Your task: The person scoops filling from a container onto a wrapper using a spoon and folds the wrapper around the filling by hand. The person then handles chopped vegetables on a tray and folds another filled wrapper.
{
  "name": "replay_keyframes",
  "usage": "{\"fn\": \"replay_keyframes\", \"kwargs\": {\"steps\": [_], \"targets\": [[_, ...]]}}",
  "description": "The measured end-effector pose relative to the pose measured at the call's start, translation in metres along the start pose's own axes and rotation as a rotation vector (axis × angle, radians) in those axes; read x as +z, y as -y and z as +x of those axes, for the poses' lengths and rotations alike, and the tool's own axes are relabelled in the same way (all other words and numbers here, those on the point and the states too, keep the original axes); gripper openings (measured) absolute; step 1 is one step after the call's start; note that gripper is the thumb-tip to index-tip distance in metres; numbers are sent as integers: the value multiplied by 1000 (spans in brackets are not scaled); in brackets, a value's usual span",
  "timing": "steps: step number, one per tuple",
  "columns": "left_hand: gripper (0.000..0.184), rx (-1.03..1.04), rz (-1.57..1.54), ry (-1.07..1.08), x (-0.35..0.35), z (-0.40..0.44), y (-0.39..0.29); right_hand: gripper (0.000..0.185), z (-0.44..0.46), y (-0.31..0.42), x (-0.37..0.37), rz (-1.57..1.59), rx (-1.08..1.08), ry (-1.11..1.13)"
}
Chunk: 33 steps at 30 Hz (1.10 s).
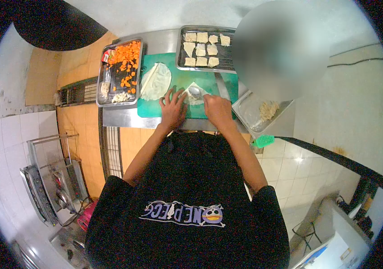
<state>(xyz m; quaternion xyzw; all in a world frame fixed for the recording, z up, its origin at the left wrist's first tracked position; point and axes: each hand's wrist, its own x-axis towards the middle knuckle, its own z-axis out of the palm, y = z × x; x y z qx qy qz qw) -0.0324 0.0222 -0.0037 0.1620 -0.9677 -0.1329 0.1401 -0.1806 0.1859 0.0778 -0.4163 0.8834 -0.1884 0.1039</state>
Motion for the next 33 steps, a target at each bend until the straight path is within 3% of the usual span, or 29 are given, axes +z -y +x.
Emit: {"fn": "replay_keyframes", "kwargs": {"steps": [4, 23, 26, 29, 32, 33], "targets": [[58, -11, 13, -3, 1, 0, 2, 17, -1, -3, 8, -116, -92, -18], [54, -30, -11, 4, -2, 0, -1, 26, -38, -27, 35, -32, -204, -185], [56, -17, -30, -2, -3, 0, -2, 26, -40, -29, 34, 5, -160, -138], [58, -4, -2, -16, -8, 1, -5, 26, -39, -32, 25, 284, -203, -343], [62, -27, 33, 46, -11, 8, -14, 26, -50, -35, -12, 414, -37, -442], [66, 16, 67, 83, -11, 11, -18, 26, -54, -40, -25, 455, 112, -430]]}}
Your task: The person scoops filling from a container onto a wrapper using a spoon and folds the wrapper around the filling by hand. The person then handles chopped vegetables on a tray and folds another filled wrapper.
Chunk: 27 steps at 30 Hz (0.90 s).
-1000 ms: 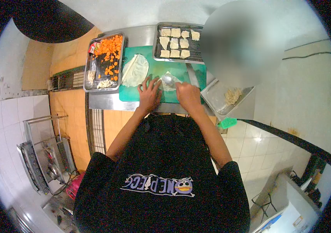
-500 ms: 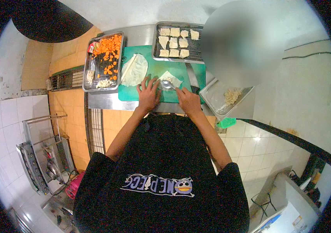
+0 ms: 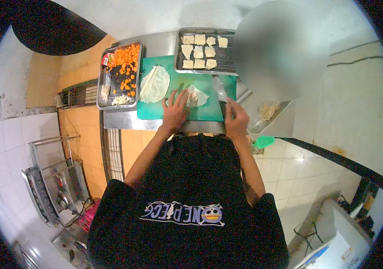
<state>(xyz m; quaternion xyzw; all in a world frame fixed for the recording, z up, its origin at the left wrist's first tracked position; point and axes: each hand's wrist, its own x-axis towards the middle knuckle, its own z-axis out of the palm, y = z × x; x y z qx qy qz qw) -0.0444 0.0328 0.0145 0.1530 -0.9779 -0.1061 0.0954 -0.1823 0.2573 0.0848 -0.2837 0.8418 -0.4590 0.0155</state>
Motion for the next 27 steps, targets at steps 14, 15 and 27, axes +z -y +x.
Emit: {"fn": "replay_keyframes", "kwargs": {"steps": [14, 15, 27], "targets": [[64, -285, -51, -69, 5, 1, -20, 24, -28, -96, -113, -672, 306, 63], [59, -322, -69, -101, 5, 1, -15, 24, -30, -98, -115, -668, 309, 74], [28, -377, -32, 46, -1, 21, 15, 28, -16, -84, -91, -960, 195, 2]]}}
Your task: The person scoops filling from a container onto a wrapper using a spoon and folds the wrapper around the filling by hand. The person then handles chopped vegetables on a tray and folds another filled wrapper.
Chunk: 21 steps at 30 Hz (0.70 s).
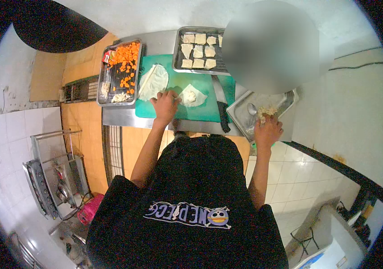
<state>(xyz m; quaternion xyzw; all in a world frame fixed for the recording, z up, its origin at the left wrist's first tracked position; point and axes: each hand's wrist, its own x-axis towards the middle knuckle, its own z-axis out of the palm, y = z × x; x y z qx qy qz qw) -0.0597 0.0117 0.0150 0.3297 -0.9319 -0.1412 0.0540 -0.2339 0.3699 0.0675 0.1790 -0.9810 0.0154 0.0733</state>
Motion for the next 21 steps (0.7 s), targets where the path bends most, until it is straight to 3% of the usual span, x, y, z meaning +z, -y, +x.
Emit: {"fn": "replay_keyframes", "kwargs": {"steps": [8, 13, 16, 21], "targets": [[18, 15, 2, 70, -7, 5, 1, 31, 9, 19, -7, 124, 74, 103], [23, 21, -30, 103, -10, 5, 2, 24, 7, 6, -8, 126, 96, 50], [33, 9, -48, -39, -16, -1, -8, 21, 7, -5, -12, 92, 27, 164], [31, 23, -129, -101, -19, -10, -37, 25, -2, 0, -15, 41, -71, 274]]}}
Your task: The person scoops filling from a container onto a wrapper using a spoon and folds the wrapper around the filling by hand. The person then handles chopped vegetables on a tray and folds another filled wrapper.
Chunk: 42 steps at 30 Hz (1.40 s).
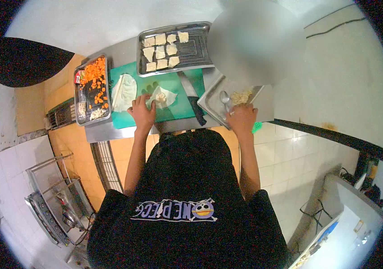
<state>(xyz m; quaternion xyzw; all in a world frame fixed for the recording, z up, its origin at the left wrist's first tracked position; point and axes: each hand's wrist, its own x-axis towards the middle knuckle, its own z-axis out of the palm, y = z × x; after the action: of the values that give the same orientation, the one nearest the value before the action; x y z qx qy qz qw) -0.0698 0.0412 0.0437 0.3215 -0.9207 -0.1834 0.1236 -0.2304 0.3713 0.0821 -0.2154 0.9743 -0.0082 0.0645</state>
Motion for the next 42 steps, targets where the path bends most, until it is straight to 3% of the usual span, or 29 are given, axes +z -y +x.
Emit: {"fn": "replay_keyframes", "kwargs": {"steps": [3, 6, 9, 11, 12, 14, 20, 22, 23, 25, 26, 28, 42], "targets": [[31, 50, -183, -5, 8, -8, -21, 26, -3, -4, 1, -72, -169, -38], [31, 127, -402, 2, 20, -16, -49, 26, 5, -14, -3, -10, -118, 59], [30, 391, -440, 29, 27, -28, -86, 26, 18, -33, -4, 148, 3, 69], [30, 448, -445, 93, 31, -35, -109, 22, 25, -46, -5, 497, -53, -137], [30, 518, -447, 150, 34, -38, -119, 22, 28, -48, -13, 493, -59, -128], [33, 528, -396, 200, 43, -45, -131, 16, 32, -43, -31, 796, -22, -115], [45, 680, -343, 240, 52, -49, -154, 13, 32, -65, -38, 678, -303, -128], [62, 675, -370, 265, 57, -52, -159, 15, 29, -76, -32, 605, -408, -154], [62, 667, -374, 261, 59, -53, -162, 17, 28, -81, -30, 537, -508, -184], [87, 673, -448, 254, 63, -53, -168, 19, 23, -85, -32, 507, -526, -140], [87, 663, -454, 251, 64, -55, -170, 22, 21, -87, -32, 482, -536, -103], [107, 644, -446, 258, 68, -55, -172, 21, 21, -90, -28, 437, -617, -132], [123, 614, -462, 243, 71, -57, -175, 37, 31, -102, -29, 292, -972, -101]]}}
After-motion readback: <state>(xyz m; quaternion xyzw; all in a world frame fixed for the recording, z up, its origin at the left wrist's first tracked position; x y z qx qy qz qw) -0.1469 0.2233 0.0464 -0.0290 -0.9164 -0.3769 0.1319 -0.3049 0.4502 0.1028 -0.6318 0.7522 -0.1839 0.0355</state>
